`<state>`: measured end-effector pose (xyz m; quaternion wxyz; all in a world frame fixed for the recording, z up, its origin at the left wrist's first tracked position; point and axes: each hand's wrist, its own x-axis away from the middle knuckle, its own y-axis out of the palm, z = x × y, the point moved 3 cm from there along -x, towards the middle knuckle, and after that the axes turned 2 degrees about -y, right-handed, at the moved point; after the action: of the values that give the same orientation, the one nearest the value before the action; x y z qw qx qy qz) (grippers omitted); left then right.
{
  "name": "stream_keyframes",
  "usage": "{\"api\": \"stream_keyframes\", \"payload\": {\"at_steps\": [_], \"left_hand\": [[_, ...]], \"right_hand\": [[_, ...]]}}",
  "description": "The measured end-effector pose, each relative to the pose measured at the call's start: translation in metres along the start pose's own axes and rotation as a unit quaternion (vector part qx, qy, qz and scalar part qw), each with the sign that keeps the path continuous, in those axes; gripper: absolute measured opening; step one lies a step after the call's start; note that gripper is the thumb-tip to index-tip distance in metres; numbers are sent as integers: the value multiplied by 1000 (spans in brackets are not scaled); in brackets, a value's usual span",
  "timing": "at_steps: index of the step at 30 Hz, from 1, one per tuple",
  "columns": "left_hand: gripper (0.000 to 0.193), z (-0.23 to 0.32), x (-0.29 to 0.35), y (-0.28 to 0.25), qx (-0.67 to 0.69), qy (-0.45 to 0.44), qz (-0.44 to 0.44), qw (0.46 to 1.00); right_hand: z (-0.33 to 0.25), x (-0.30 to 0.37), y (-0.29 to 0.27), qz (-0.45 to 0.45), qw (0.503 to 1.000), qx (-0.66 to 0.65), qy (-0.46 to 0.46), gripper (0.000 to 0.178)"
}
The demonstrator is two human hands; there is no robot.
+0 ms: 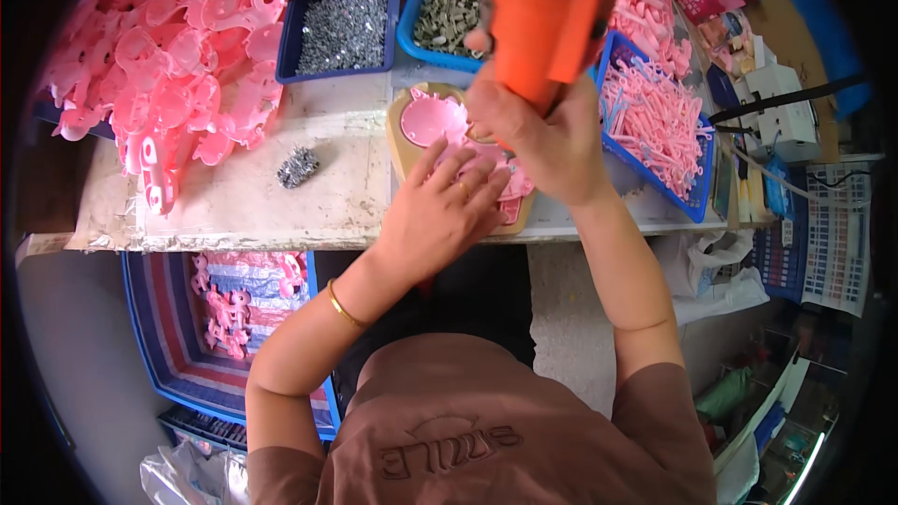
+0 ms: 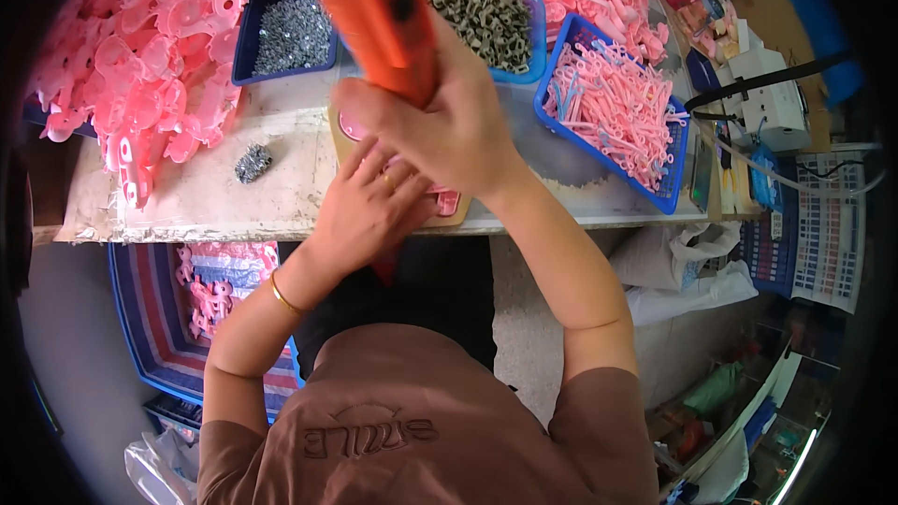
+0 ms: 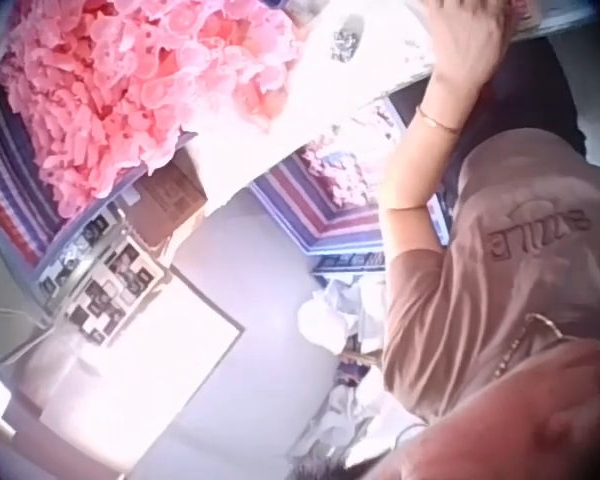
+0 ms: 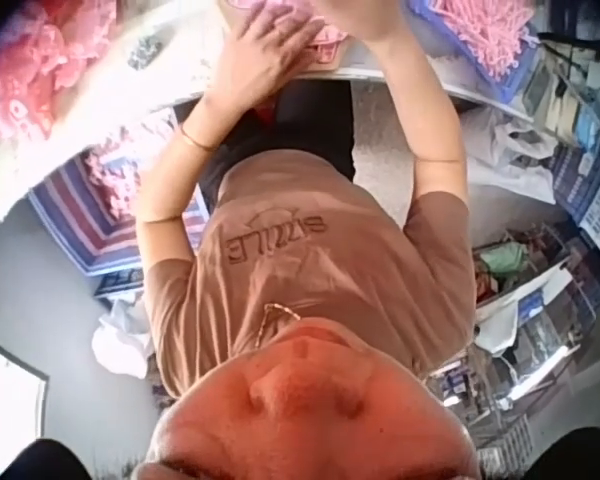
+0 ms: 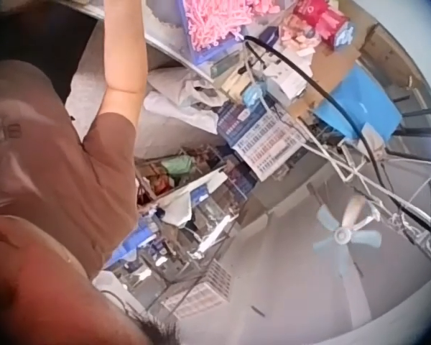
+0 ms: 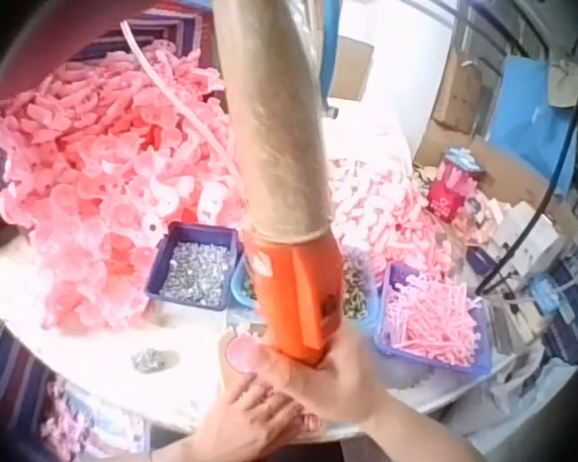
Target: Assembling pink plastic toy pigs by attaching components and using a pneumatic press at a factory workbench.
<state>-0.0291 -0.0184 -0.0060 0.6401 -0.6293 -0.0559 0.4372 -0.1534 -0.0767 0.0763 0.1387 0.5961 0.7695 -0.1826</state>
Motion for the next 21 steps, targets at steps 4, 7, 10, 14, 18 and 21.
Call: {"api": "stream_keyframes", "payload": {"at_steps": [4, 7, 10, 14, 18, 21], "left_hand": [[32, 9, 18, -15, 54, -11, 66, 996], [31, 17, 26, -20, 59, 6, 69, 996], [36, 18, 42, -26, 52, -9, 57, 997], [33, 29, 48, -19, 37, -24, 37, 998], [39, 27, 41, -16, 7, -61, 34, 997], [42, 26, 41, -14, -19, -80, 27, 996]], "right_hand": [[-35, -40, 42, -59, 991, 44, -115, 57], [-46, -59, 54, -76, 993, 23, -90, 53], [-73, -70, 36, -18, 963, 202, -174, 34], [-112, -132, -16, 171, 901, 229, -328, 30], [-98, -188, -9, -56, 960, 84, -261, 32], [-90, -186, -14, -140, 968, 92, -185, 40]]}}
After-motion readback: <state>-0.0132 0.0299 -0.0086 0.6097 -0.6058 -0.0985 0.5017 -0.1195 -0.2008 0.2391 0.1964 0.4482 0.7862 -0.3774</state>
